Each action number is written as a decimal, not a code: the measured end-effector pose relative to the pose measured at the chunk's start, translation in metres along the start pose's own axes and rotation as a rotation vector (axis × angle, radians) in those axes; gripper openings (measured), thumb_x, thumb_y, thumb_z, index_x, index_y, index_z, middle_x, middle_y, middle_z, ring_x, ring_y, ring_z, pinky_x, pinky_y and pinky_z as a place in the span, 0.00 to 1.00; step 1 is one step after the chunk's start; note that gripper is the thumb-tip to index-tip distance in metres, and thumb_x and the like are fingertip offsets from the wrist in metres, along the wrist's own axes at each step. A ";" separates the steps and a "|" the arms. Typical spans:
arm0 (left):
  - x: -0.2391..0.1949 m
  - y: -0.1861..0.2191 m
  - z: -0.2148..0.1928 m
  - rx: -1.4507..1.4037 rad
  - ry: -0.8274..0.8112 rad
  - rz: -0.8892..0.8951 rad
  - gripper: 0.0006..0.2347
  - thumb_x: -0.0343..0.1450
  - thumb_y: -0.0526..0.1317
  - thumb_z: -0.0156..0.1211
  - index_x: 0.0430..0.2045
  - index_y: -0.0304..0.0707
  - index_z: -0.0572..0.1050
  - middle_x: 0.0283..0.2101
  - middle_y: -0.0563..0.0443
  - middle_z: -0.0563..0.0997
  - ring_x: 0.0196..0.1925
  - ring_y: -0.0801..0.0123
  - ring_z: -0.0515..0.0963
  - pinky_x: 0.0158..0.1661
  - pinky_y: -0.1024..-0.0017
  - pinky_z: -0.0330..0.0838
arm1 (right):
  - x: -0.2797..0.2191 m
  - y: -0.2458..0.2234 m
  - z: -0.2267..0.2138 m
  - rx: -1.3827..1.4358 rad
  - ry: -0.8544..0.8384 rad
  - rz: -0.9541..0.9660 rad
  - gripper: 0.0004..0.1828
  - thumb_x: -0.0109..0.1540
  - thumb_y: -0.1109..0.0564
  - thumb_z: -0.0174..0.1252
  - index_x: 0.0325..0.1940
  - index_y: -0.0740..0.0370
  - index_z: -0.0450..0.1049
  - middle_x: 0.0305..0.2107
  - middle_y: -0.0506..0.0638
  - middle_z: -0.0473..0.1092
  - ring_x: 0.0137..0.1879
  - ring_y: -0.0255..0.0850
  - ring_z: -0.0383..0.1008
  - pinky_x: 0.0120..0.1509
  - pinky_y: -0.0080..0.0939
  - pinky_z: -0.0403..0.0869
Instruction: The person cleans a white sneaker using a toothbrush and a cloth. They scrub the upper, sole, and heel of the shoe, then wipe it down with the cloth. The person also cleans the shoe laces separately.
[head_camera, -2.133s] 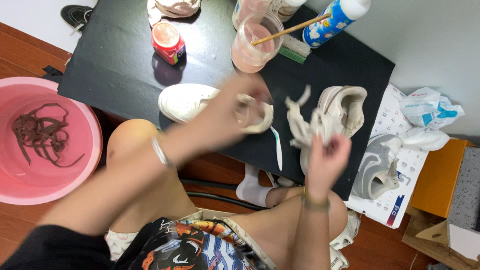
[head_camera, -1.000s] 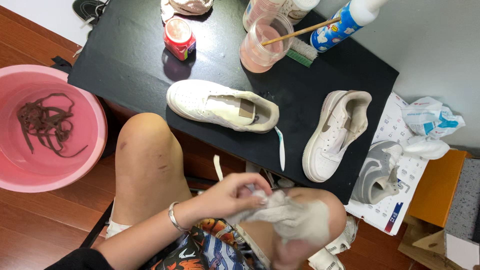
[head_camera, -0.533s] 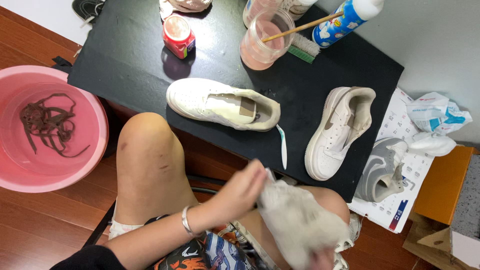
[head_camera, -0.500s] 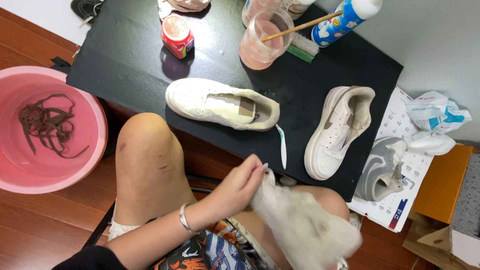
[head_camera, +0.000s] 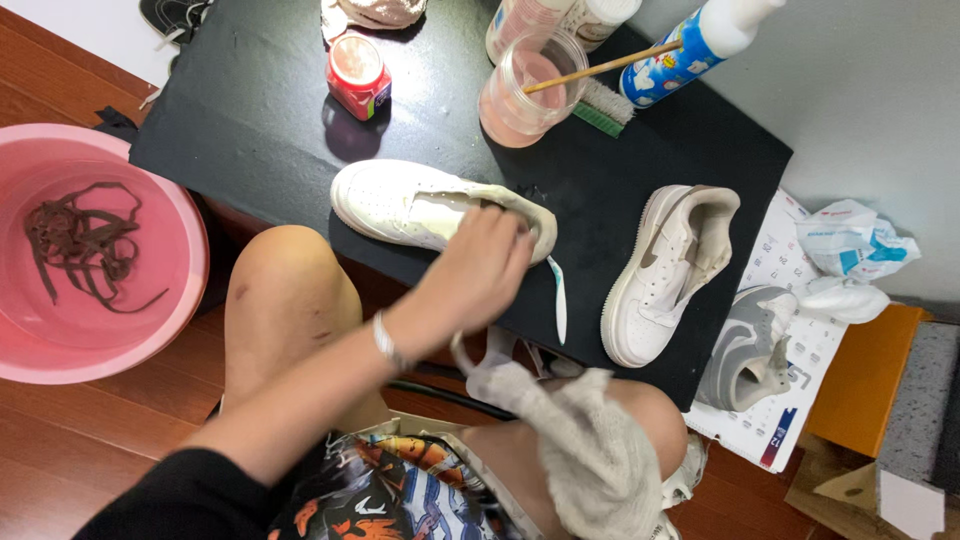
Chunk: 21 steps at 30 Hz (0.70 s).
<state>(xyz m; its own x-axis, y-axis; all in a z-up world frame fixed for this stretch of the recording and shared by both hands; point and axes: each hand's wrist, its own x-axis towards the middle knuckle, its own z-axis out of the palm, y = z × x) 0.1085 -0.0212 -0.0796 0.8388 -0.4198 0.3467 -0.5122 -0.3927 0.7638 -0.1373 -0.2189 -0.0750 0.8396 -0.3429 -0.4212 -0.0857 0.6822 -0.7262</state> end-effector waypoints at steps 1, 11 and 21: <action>0.014 -0.022 0.011 0.116 -0.085 0.058 0.08 0.75 0.37 0.50 0.38 0.31 0.74 0.39 0.34 0.79 0.41 0.43 0.75 0.45 0.50 0.69 | 0.003 -0.008 0.000 -0.022 0.003 -0.028 0.36 0.57 0.60 0.57 0.71 0.57 0.61 0.66 0.58 0.63 0.72 0.56 0.62 0.75 0.60 0.59; 0.100 -0.068 0.083 -0.808 -0.730 -1.103 0.33 0.79 0.69 0.36 0.18 0.39 0.70 0.16 0.60 0.66 0.18 0.74 0.65 0.30 0.76 0.71 | 0.025 -0.008 0.026 -0.239 0.208 -0.419 0.36 0.57 0.57 0.60 0.70 0.60 0.62 0.64 0.59 0.65 0.72 0.57 0.63 0.77 0.59 0.58; 0.092 -0.029 -0.060 -0.945 -0.511 -0.591 0.37 0.76 0.70 0.27 0.17 0.36 0.73 0.20 0.52 0.72 0.23 0.70 0.69 0.30 0.72 0.63 | 0.020 -0.018 0.084 -0.534 0.124 -0.712 0.36 0.57 0.53 0.63 0.69 0.63 0.64 0.63 0.61 0.66 0.71 0.58 0.64 0.79 0.58 0.56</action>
<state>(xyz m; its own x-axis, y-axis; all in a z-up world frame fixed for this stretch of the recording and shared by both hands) 0.2113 0.0004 -0.0369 0.6192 -0.7344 -0.2782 0.4364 0.0273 0.8993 -0.0736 -0.1837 -0.0250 0.7282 -0.6579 0.1921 0.1689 -0.0994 -0.9806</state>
